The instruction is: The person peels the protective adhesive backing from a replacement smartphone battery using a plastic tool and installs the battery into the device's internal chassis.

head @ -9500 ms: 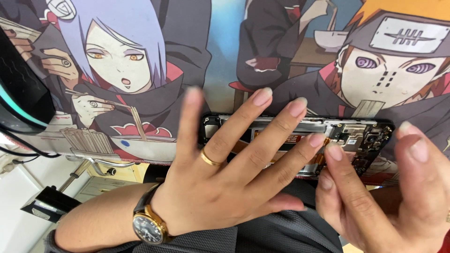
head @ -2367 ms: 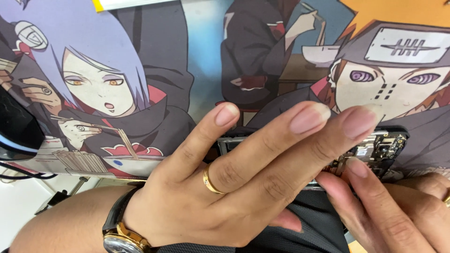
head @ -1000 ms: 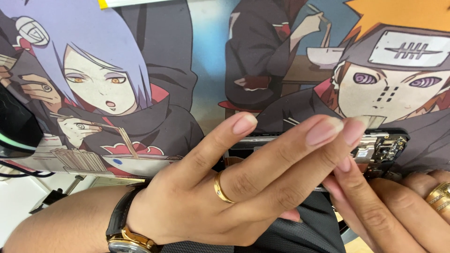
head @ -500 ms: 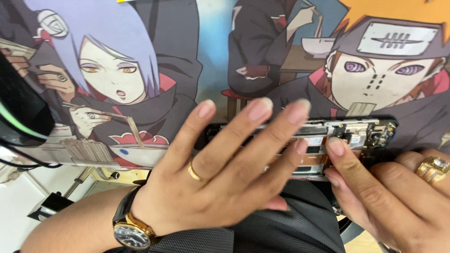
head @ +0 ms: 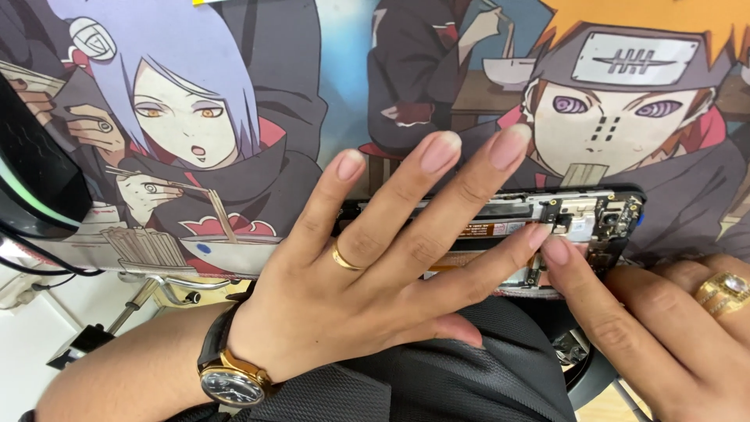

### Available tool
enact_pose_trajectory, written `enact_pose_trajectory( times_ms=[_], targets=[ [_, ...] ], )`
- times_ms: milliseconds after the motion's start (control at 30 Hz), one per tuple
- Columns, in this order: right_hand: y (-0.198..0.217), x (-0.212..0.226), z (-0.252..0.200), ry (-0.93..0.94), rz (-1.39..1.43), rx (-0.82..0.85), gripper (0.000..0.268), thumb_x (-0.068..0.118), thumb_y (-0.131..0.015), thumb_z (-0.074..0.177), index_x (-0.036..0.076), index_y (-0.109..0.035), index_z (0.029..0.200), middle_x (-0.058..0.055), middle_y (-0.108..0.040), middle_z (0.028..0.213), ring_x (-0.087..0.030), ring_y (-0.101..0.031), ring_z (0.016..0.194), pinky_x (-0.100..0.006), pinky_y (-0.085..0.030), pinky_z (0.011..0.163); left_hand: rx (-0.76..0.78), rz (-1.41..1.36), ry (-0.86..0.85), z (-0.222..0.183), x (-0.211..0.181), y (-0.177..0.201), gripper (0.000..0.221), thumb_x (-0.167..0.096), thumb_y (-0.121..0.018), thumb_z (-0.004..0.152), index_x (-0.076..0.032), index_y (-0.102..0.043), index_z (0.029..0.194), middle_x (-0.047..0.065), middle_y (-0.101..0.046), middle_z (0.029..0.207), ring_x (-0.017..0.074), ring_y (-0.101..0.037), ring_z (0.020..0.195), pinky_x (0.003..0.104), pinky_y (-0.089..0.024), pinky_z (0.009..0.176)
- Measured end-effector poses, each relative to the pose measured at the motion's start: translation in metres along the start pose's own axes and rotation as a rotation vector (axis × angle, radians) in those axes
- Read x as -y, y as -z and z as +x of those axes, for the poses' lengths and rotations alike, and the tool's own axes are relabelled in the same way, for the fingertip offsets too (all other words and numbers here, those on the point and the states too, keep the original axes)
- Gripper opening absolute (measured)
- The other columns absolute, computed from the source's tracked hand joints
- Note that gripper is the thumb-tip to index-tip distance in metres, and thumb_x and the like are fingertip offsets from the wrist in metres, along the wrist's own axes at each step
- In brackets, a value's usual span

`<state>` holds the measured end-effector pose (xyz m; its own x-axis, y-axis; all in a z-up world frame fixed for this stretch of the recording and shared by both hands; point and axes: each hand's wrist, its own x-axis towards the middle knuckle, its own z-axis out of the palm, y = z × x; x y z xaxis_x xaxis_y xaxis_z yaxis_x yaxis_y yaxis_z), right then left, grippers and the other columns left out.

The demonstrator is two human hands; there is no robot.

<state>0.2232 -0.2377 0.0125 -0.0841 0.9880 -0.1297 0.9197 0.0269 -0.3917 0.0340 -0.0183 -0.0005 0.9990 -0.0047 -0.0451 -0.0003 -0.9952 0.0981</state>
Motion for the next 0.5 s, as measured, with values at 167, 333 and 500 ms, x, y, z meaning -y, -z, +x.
enact_pose_trajectory(
  times_ms=[167, 333, 500],
  targets=[
    [-0.018, -0.015, -0.004, 0.154, -0.081, -0.095, 0.032, 0.006, -0.074, 0.108, -0.012, -0.080, 0.133, -0.014, -0.062, 0.075, -0.029, -0.047, 0.048, -0.050, -0.044, 0.051, 0.000, 0.050, 0.023, 0.004, 0.001, -0.004, 0.048, -0.066, -0.037, 0.136, -0.029, -0.028, 0.166, -0.009, -0.057, 0.172, 0.0219, -0.039, 0.154, 0.046, -0.030, 0.126],
    [-0.021, -0.020, -0.002, 0.200, -0.062, -0.110, 0.030, -0.001, -0.072, 0.106, -0.015, -0.078, 0.131, -0.015, -0.063, 0.074, -0.030, -0.049, 0.049, -0.051, -0.043, 0.049, 0.007, 0.047, 0.028, 0.006, 0.002, -0.005, 0.042, -0.061, -0.043, 0.138, -0.031, -0.032, 0.166, -0.012, -0.052, 0.172, 0.0181, -0.034, 0.154, 0.044, -0.026, 0.127],
    [-0.001, -0.020, 0.004, 0.157, -0.020, 0.017, 0.042, 0.017, -0.069, 0.104, -0.007, -0.072, 0.138, -0.012, -0.070, 0.084, -0.027, -0.058, 0.052, -0.050, -0.049, 0.054, 0.047, 0.032, 0.014, 0.003, 0.000, 0.000, 0.047, -0.060, -0.030, 0.136, -0.031, -0.027, 0.172, -0.009, -0.047, 0.178, 0.0211, -0.025, 0.159, 0.049, -0.017, 0.131]
  ],
)
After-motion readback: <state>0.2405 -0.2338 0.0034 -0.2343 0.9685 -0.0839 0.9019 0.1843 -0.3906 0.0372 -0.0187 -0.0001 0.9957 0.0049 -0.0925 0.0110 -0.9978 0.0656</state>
